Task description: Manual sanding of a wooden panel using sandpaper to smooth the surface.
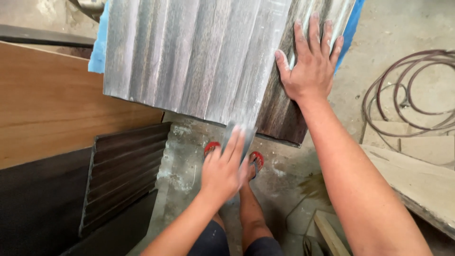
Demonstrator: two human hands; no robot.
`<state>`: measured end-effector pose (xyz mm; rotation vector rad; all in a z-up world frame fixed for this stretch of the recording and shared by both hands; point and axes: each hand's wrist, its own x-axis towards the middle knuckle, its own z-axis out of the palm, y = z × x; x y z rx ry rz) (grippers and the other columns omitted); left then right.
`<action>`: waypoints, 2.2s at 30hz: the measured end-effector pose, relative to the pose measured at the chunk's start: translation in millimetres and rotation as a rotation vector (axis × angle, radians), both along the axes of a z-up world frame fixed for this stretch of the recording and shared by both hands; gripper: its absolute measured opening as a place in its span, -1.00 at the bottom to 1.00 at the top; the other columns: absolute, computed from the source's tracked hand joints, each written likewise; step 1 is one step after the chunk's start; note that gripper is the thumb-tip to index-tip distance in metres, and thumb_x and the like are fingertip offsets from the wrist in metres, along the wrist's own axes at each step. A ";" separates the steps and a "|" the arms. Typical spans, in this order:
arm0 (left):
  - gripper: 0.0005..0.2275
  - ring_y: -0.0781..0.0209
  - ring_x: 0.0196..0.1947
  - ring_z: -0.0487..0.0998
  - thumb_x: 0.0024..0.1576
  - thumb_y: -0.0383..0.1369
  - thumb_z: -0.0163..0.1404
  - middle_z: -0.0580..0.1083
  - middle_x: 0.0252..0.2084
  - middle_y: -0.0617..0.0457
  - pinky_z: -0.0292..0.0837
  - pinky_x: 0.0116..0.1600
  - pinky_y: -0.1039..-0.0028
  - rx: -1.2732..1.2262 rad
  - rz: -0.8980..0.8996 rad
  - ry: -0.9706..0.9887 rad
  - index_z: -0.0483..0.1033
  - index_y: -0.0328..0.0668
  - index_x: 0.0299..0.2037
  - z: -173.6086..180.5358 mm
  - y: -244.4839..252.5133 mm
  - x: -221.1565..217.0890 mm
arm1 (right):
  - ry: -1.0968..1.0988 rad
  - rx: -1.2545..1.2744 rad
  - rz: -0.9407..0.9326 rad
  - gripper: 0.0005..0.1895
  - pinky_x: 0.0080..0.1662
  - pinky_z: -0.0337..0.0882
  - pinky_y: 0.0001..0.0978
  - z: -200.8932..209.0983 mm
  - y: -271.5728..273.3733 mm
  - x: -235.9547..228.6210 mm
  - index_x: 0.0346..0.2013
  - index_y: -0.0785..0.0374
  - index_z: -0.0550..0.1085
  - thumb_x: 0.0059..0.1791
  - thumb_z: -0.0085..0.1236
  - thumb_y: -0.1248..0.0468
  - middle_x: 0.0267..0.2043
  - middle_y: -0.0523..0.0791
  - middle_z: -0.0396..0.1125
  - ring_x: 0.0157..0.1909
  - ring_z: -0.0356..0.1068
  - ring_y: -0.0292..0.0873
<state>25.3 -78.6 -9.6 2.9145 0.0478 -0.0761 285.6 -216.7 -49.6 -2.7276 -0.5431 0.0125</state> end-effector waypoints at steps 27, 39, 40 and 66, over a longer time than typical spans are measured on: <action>-0.25 0.05 0.54 0.07 0.20 0.16 -0.14 0.11 0.55 -0.04 -0.11 0.49 -0.19 0.080 -0.115 0.007 0.15 -0.23 0.47 -20.4 -4.8 21.1 | 0.064 -0.036 -0.026 -0.24 0.47 -0.40 0.28 1.4 2.0 -0.6 0.57 0.07 0.13 0.18 -0.24 -0.25 0.62 -0.06 -0.25 0.61 -0.36 0.15; -0.09 0.05 0.58 -0.05 0.18 0.35 -0.31 0.01 0.59 -0.05 -0.22 0.54 -0.08 0.040 -0.144 0.069 -0.03 -0.25 0.53 -20.2 -3.4 17.0 | -0.021 0.012 0.000 -0.28 0.43 -0.33 0.34 -3.9 -0.5 -1.6 0.54 0.16 0.23 0.19 -0.09 -0.17 0.59 0.00 -0.15 0.58 -0.26 0.24; -0.09 0.05 0.58 -0.05 0.18 0.35 -0.31 0.01 0.59 -0.05 -0.22 0.54 -0.08 0.039 -0.145 0.071 -0.03 -0.25 0.53 -18.8 -1.7 30.3 | -0.020 0.012 -0.002 -0.28 0.43 -0.33 0.34 -4.2 -1.2 -2.5 0.54 0.16 0.23 0.19 -0.09 -0.17 0.59 0.00 -0.15 0.58 -0.26 0.24; 0.03 0.11 0.60 -0.13 0.07 0.48 -0.60 -0.04 0.59 -0.02 -0.38 0.53 -0.18 0.121 -0.146 0.062 -0.04 -0.26 0.52 -27.8 4.7 100.7 | -0.138 0.108 0.119 -0.53 0.39 -0.25 0.40 -19.2 -20.3 20.3 0.35 0.20 0.41 0.19 -0.12 0.11 0.45 0.02 0.22 0.47 0.04 0.27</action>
